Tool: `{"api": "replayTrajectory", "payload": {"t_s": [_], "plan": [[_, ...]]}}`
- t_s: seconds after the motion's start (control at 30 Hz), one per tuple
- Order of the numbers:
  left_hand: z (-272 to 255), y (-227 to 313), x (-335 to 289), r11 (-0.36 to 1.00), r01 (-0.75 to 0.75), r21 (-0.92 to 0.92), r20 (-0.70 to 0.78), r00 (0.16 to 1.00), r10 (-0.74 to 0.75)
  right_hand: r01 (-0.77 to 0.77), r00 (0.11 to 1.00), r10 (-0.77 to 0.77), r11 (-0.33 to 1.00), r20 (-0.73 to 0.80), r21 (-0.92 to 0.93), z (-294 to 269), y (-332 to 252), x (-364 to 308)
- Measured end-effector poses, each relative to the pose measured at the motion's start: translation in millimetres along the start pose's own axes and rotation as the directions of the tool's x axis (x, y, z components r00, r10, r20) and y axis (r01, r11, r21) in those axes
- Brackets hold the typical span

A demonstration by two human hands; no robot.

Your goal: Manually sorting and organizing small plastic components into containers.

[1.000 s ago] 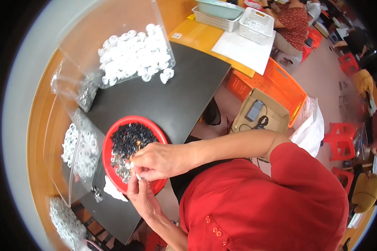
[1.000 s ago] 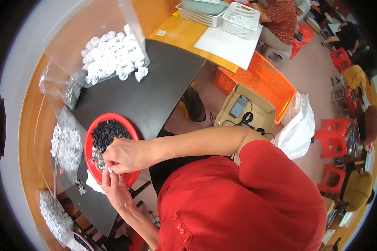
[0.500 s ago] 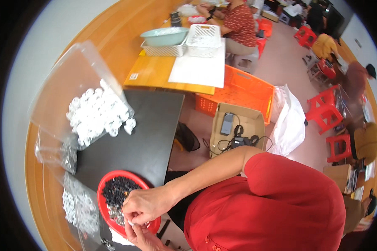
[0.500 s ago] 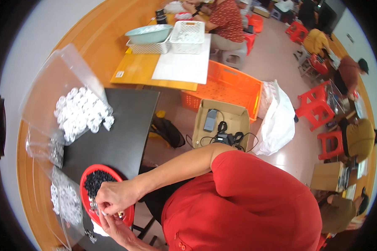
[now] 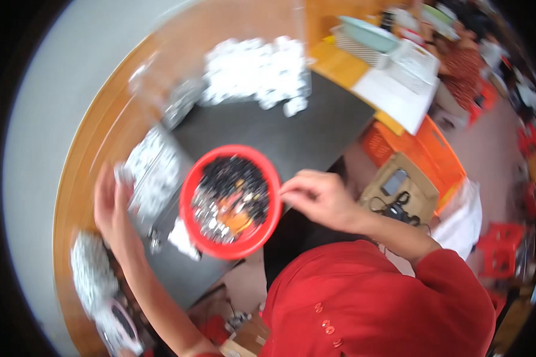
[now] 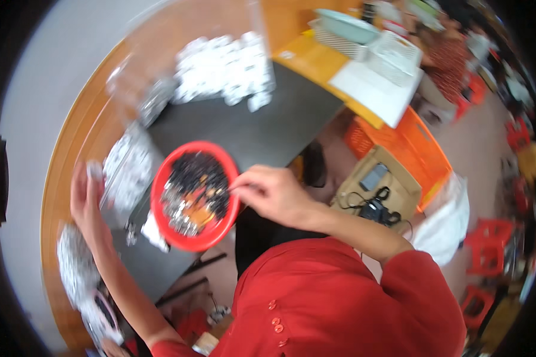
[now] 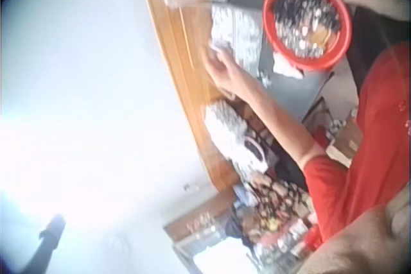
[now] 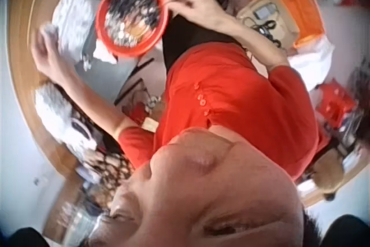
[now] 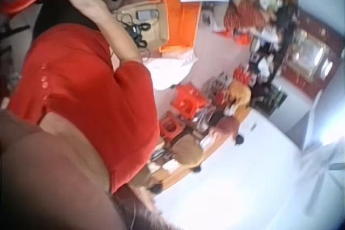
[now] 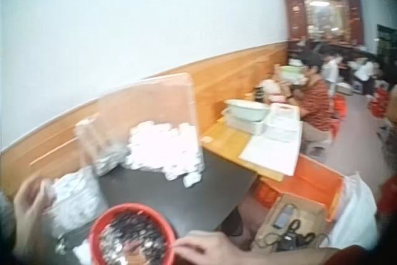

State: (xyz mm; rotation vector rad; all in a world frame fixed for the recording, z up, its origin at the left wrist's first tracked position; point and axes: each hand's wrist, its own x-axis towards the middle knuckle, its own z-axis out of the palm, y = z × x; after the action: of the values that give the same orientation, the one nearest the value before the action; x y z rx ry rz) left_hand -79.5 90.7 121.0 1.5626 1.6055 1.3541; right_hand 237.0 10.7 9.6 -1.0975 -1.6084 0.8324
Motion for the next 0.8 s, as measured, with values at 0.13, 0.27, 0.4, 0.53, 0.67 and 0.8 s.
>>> {"api": "replayTrajectory", "payload": {"t_s": [0.13,0.27,0.4,0.53,0.67,0.8], "plan": [[-50.7,-13.3,10.0,0.886,-0.113,0.45,-0.274,0.926,0.258,-0.058,0.998,0.058,0.998,-0.014,0.025,-1.8,10.5,-5.0],[-68.2,-61.3,-59.6,0.882,-0.13,0.453,-0.349,0.885,0.309,-0.07,0.992,0.068,0.997,-0.107,-0.019,-22.0,36.0,5.2],[-74.4,-109.4,-141.0,0.849,-0.013,0.529,-0.424,0.862,0.277,-0.008,0.974,-0.044,0.974,-0.221,-0.226,-70.5,65.9,42.7],[-87.6,-161.2,-185.7,0.813,0.098,0.573,-0.443,0.873,0.206,-0.01,0.95,-0.068,0.968,-0.304,-0.25,-120.2,113.6,85.2],[-87.4,-168.9,-191.5,0.766,0.152,0.625,-0.462,0.863,0.206,-0.122,0.962,0.047,0.954,-0.268,-0.272,-152.3,159.0,111.0],[-88.3,-172.3,-187.7,0.695,0.182,0.696,-0.425,0.884,0.195,-0.218,0.971,0.153,0.88,-0.183,-0.422,-169.7,179.0,128.5]]}}
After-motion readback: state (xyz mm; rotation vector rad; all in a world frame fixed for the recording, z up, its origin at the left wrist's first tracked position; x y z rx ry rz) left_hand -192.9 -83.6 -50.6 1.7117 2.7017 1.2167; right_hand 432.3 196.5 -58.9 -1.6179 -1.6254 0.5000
